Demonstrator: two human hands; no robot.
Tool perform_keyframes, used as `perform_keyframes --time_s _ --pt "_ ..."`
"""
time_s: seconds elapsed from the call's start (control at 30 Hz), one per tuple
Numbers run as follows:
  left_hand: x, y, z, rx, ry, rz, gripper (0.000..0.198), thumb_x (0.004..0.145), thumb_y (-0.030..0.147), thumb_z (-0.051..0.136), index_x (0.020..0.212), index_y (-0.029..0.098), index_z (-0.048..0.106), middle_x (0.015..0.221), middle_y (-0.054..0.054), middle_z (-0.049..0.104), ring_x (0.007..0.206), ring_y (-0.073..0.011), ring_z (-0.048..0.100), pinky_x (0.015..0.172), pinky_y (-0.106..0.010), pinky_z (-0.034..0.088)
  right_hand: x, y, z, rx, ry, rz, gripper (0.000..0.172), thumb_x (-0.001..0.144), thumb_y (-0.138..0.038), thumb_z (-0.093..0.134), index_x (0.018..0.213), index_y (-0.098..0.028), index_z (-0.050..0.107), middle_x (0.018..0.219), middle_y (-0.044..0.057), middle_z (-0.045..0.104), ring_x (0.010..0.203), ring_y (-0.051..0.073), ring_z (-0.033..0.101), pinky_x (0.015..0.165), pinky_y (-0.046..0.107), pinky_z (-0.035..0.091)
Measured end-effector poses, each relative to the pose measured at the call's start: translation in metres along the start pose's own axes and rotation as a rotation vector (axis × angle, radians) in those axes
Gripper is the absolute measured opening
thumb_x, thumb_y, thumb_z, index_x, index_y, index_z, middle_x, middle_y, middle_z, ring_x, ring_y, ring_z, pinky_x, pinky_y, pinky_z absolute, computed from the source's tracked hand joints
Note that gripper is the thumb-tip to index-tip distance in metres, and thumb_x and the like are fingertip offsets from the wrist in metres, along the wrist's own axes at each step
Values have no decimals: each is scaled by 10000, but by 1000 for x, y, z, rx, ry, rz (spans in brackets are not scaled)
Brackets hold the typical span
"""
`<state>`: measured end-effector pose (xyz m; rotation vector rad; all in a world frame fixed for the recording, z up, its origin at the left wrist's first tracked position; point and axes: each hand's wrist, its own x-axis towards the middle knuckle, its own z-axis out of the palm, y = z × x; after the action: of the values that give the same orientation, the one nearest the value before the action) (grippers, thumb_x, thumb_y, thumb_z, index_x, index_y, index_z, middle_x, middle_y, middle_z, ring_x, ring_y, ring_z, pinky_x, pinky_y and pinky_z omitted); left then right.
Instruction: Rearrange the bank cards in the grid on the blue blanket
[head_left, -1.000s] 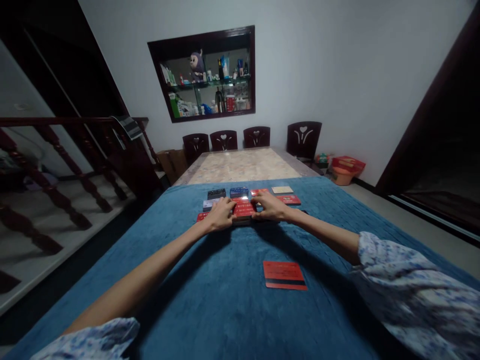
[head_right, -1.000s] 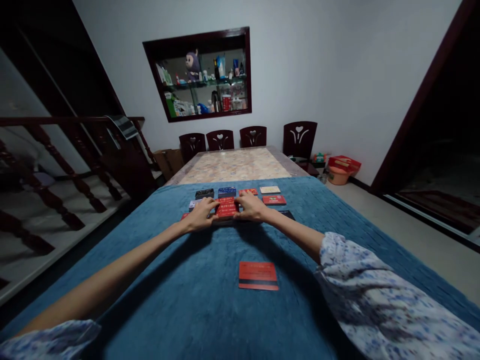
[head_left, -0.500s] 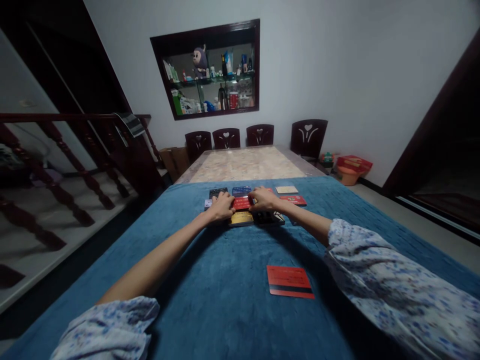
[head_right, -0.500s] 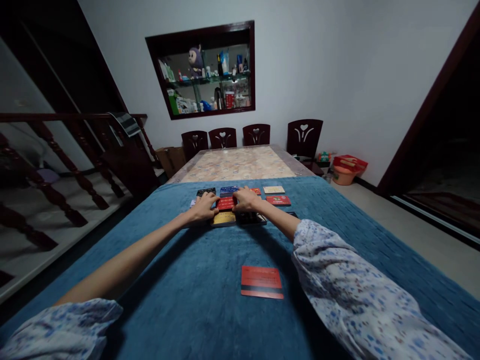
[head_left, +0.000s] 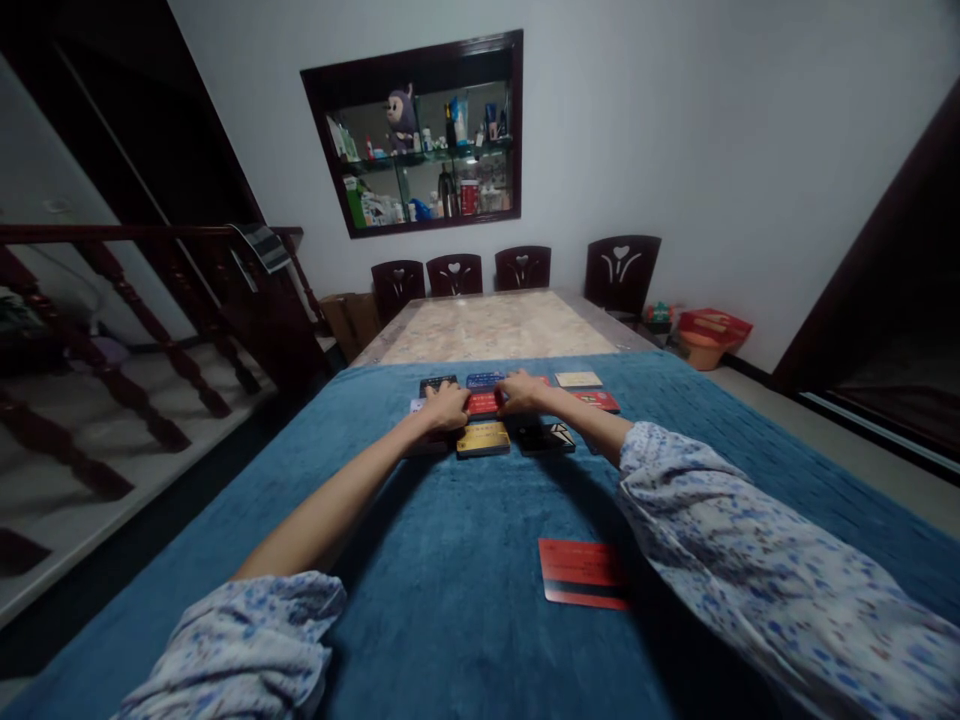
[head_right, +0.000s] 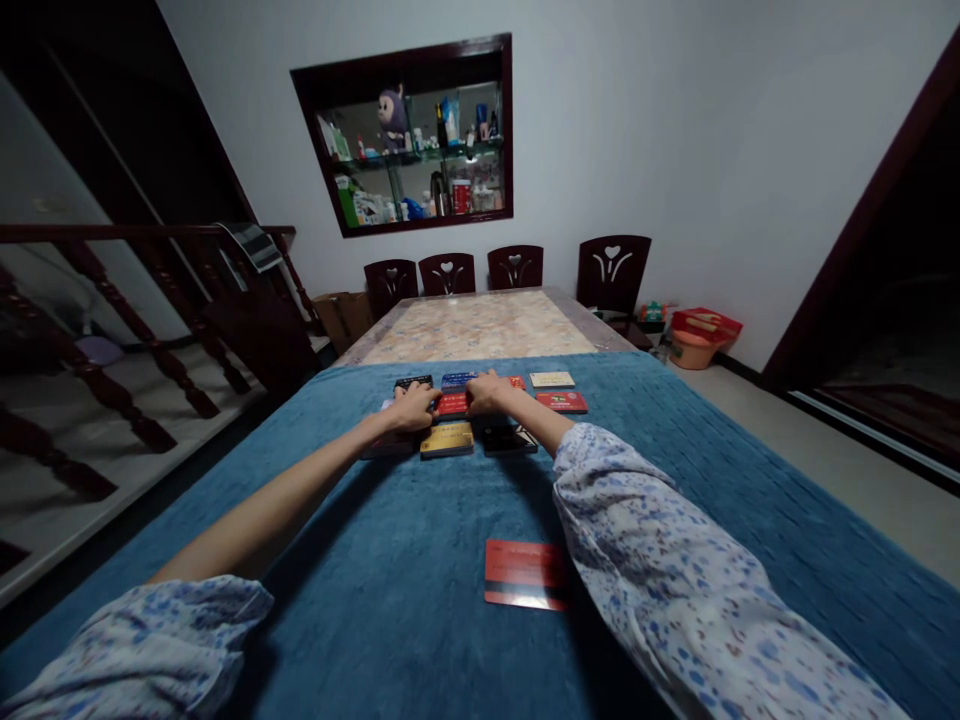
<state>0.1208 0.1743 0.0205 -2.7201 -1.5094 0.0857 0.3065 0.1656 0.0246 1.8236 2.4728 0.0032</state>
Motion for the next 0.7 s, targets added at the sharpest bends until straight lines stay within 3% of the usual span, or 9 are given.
perform_keyframes --time_s 0.23,0.7 --pt "5 -1 1 -8 -18 23 350 841 189 497 1160 205 642 1305 -159 564 1269 -353 434 998 -594 383 9 0 -6 34 -94 -10 384 774 -338 726 1130 -195 730 1108 93 747 996 249 685 761 254 504" --pt "11 0 -3 5 -76 37 402 822 234 530 1217 193 593 1335 -169 537 1285 -355 429 1024 -588 390 11 -5 -10 88 -171 8 340 773 -227 695 1097 -137 744 1049 108 765 906 224 709 641 224 491"
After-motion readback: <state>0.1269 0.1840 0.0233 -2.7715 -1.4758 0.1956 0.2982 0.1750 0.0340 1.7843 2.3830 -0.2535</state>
